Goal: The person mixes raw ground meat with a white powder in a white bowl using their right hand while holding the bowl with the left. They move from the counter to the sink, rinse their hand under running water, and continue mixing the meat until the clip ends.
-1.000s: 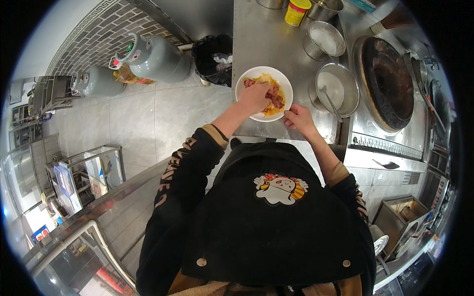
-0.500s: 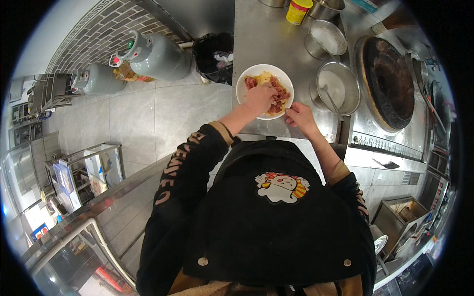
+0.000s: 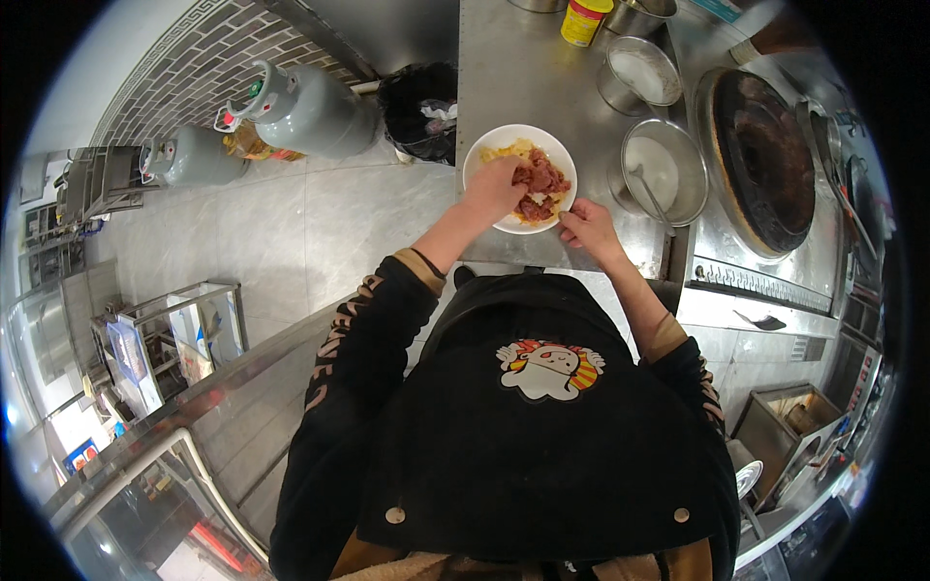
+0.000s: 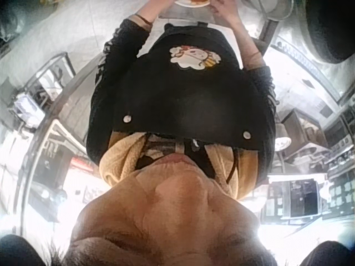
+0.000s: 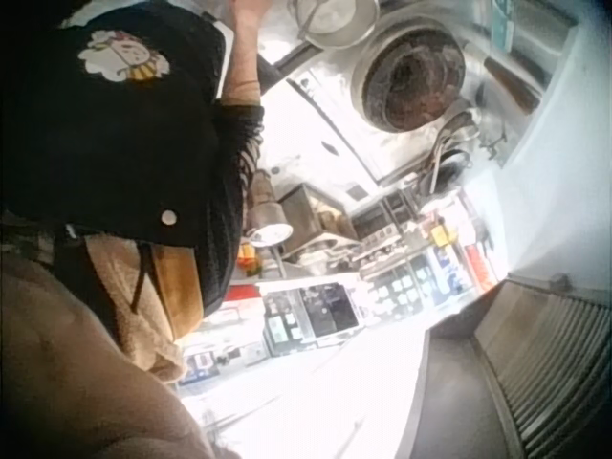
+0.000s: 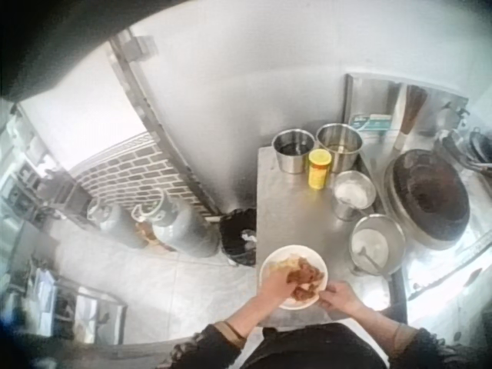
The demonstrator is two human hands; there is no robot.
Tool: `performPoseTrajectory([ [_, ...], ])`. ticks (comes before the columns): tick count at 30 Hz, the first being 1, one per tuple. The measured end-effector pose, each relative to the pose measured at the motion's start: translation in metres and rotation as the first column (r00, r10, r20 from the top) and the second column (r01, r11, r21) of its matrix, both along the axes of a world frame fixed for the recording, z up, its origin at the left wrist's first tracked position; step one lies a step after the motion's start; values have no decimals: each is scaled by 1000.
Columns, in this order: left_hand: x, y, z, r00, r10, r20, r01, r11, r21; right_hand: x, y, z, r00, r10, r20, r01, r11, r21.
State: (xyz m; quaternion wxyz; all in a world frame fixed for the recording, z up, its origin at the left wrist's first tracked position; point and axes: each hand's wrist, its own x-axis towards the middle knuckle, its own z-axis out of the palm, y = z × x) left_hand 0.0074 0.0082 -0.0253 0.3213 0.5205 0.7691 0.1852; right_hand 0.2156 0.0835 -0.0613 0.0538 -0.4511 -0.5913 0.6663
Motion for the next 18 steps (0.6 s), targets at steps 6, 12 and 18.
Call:
performPoseTrajectory([
  [6, 42, -2, -8, 904, -198, -379, 315, 908, 276, -1, 0, -3, 1000, -3, 7, 3, 1000, -11],
  [12, 12, 8, -33, 825, -364, -432, 430, 900, 63, 0, -1, 0, 1000, -9, -12, 8, 999, -31],
  [18, 9, 25, -12, 971, -128, -200, 180, 945, 273, 1, 0, 1, 1000, 10, 10, -10, 1000, -17],
])
